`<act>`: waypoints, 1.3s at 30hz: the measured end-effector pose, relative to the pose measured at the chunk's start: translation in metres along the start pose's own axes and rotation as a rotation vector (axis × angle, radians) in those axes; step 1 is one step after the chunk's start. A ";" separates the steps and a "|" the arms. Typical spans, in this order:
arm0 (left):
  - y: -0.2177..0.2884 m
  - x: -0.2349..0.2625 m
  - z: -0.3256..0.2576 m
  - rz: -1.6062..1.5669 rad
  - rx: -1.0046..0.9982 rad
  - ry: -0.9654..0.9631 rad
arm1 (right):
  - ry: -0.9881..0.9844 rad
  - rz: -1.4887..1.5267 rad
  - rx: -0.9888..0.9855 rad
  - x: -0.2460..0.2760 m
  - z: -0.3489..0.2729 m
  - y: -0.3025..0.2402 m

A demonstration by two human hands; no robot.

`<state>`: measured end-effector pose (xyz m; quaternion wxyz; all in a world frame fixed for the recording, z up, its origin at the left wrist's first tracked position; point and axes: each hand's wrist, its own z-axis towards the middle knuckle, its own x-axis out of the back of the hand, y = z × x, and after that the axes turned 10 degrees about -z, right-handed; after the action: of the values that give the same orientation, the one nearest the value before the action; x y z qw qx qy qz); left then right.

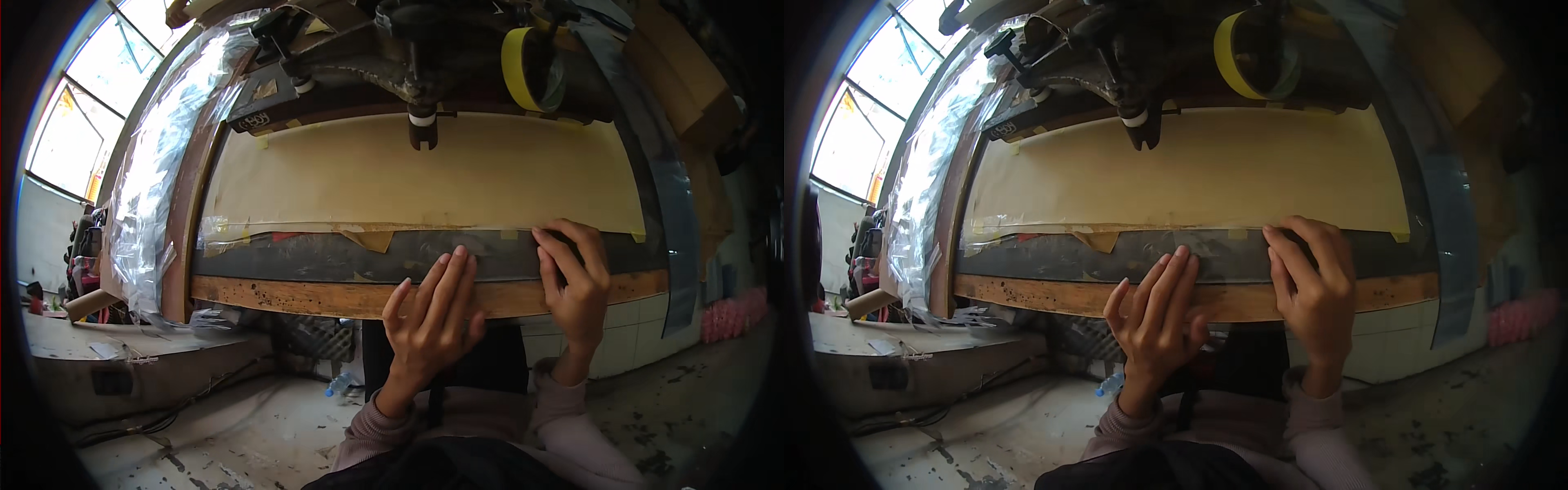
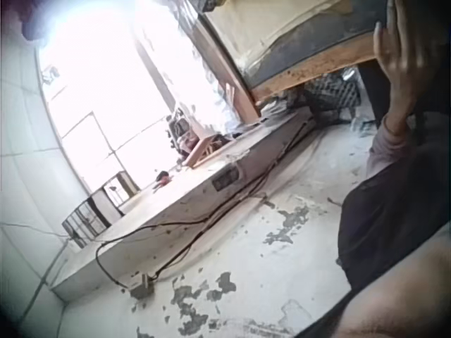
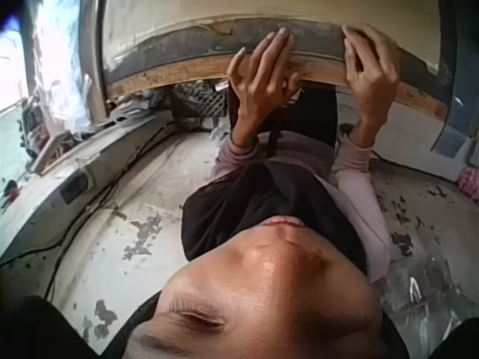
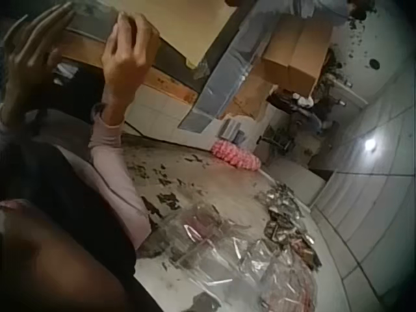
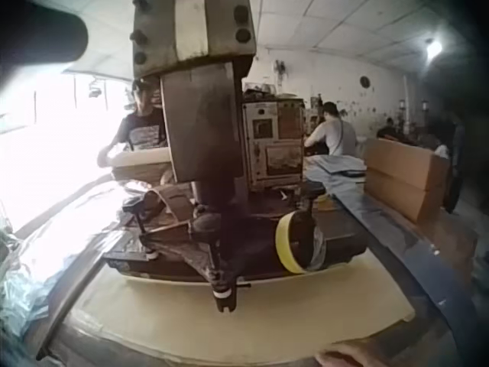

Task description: The person aligns clear plastic film pieces on a template by hand, then moves a large plastic sheet aside.

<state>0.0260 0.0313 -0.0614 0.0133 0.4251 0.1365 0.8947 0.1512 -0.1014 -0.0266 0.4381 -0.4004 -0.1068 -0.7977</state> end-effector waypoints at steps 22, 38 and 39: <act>0.007 0.014 0.008 -0.022 0.057 -0.152 | 0.057 0.020 -0.073 0.001 -0.021 -0.003; 0.003 0.027 0.019 -0.085 -0.025 -0.233 | -0.221 -0.112 0.127 0.012 -0.012 -0.003; 0.001 0.028 0.023 -0.091 -0.050 -0.236 | -0.208 -0.117 0.141 0.011 -0.011 -0.002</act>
<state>0.0254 0.0392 -0.0257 0.0805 0.5205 0.1310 0.8399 0.1402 -0.1127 -0.0250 0.4045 -0.4421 -0.2306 -0.7667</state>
